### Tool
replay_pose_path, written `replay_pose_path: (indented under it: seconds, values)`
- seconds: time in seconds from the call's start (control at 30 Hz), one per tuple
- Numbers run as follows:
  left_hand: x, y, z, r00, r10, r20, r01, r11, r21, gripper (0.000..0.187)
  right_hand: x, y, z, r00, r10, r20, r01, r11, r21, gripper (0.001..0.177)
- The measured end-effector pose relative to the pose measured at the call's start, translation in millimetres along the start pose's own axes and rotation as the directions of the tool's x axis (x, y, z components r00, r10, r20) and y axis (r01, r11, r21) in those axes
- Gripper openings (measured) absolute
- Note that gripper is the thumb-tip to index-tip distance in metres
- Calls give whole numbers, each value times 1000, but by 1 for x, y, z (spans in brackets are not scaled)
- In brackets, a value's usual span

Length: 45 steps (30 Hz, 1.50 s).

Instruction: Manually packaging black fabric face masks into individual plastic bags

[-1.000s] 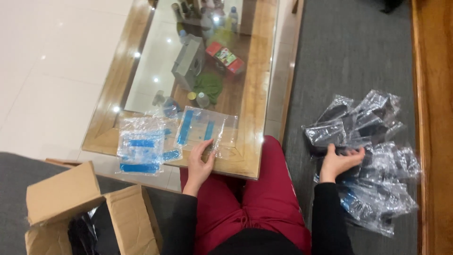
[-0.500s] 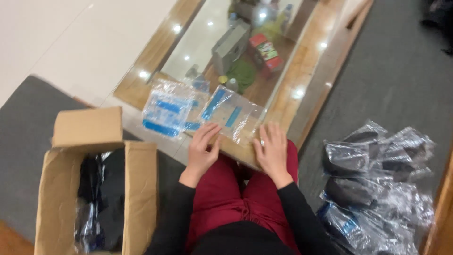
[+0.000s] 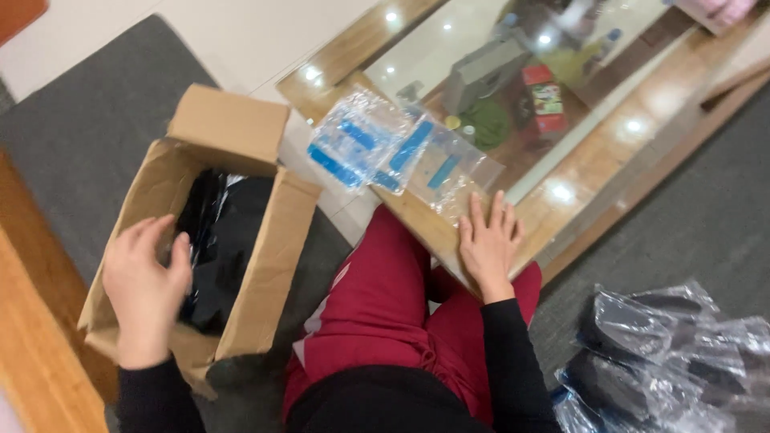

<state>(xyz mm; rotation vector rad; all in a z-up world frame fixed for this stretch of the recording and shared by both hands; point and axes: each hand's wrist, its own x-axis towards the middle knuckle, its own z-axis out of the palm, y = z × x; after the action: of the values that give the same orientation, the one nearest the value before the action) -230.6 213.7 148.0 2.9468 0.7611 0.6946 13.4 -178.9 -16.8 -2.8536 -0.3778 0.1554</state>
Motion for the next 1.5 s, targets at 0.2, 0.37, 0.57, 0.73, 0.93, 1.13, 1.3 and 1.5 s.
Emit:
replay_pose_path:
  seconds: [0.2,0.37,0.57,0.73,0.93,1.13,1.3,1.5]
  values:
    - [-2,-72,24,786,-355,507,494,853,-169,44,0,17,10,989,6,-148,20,985,170,71]
    - [-4,-94,53,609,-353,710,612,779,-138,57,-2,32,21,948,-82,-307,135,979,156,66]
    - [-2,-85,81,555,-300,776,717,645,-264,65,-6,33,19,928,-141,-345,206,965,160,67]
    - [-3,-101,139,509,-244,826,643,745,-176,92,-8,25,11,919,-136,-371,202,968,145,66]
    - [10,-84,102,584,-304,753,462,887,1,85,-9,28,15,937,-95,-337,170,965,201,65]
    - [4,-103,164,577,-281,767,495,867,-54,86,-10,22,9,921,-125,-370,204,962,183,64]
    - [14,-107,197,489,-389,781,587,809,36,105,-9,26,16,919,-112,-377,194,963,187,67]
    - [11,-108,201,475,-435,765,706,707,-36,100,-8,27,16,921,-112,-374,195,962,191,69]
